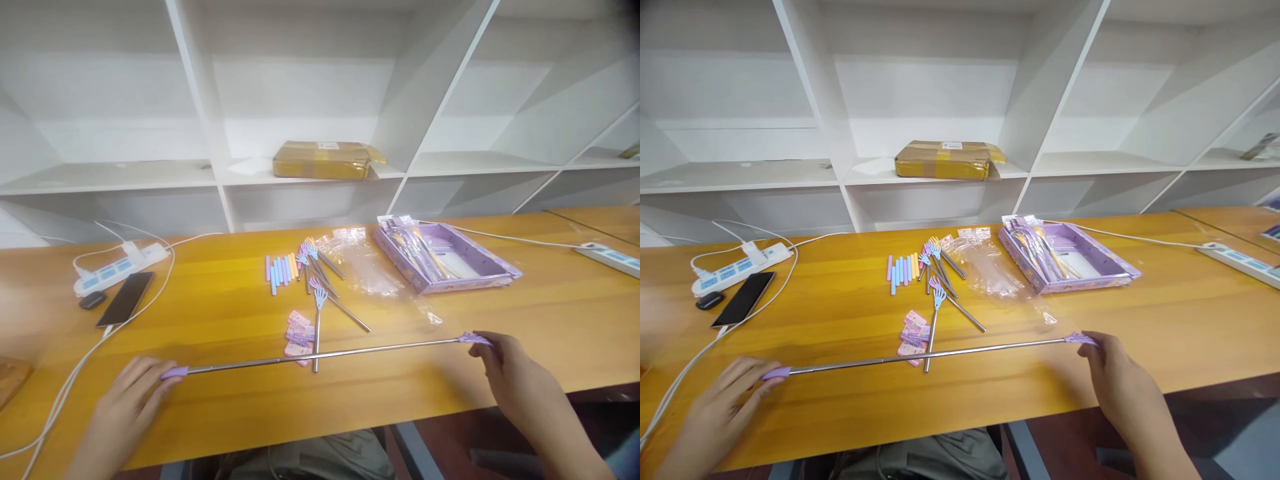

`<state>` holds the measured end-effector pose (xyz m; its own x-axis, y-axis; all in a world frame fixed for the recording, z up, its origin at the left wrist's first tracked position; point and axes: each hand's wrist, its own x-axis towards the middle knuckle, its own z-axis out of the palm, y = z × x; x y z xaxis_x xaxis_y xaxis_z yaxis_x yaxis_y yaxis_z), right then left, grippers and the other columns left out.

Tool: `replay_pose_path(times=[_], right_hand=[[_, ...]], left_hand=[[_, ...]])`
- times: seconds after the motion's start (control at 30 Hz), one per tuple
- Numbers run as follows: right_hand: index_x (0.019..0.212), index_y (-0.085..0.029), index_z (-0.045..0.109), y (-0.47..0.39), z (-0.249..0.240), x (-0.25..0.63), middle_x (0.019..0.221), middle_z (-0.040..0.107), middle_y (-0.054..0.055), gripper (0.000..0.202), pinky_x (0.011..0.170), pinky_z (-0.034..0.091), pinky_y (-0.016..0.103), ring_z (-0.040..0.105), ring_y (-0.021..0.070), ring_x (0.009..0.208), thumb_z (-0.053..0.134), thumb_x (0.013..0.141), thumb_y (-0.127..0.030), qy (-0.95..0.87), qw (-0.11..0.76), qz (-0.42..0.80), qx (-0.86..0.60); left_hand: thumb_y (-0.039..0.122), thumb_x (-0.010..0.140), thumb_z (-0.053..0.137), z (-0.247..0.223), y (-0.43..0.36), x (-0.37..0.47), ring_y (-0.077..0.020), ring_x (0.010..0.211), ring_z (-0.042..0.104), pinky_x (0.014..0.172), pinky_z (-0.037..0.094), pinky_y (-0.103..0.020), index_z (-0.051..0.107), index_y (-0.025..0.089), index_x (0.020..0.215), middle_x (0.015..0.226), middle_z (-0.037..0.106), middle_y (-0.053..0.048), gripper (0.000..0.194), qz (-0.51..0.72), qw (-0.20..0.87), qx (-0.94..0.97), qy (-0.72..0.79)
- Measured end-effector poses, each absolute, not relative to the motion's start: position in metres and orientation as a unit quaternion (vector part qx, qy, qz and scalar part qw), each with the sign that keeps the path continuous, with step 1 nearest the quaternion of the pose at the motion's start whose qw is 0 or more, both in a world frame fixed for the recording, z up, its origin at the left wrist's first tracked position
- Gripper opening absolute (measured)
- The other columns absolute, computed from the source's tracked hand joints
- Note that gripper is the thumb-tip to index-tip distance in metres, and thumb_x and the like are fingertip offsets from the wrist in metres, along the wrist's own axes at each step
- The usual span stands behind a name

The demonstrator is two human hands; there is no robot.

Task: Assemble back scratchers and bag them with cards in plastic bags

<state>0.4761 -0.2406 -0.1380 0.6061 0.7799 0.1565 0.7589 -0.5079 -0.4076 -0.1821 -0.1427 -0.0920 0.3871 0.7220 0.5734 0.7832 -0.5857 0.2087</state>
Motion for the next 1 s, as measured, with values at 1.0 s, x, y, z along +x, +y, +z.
replay_pose_path(times=[1.0], right_hand=[[0.091,-0.024,0.044,-0.207,-0.187,0.237,0.056,0.063,-0.003,0.018,0.048,0.022,0.029,0.06,0.0154,0.041,0.043,0.109,-0.022,-0.715,0.243,-0.125,-0.643]], left_hand=[[0.027,0.111,0.05,-0.13,-0.176,-0.006,-0.0208,0.078,0.059,0.073,0.045,-0.036,0.072,0.019,0.11,0.085,0.066,-0.004,0.023,-0.297,0.127,-0.845,-0.426]])
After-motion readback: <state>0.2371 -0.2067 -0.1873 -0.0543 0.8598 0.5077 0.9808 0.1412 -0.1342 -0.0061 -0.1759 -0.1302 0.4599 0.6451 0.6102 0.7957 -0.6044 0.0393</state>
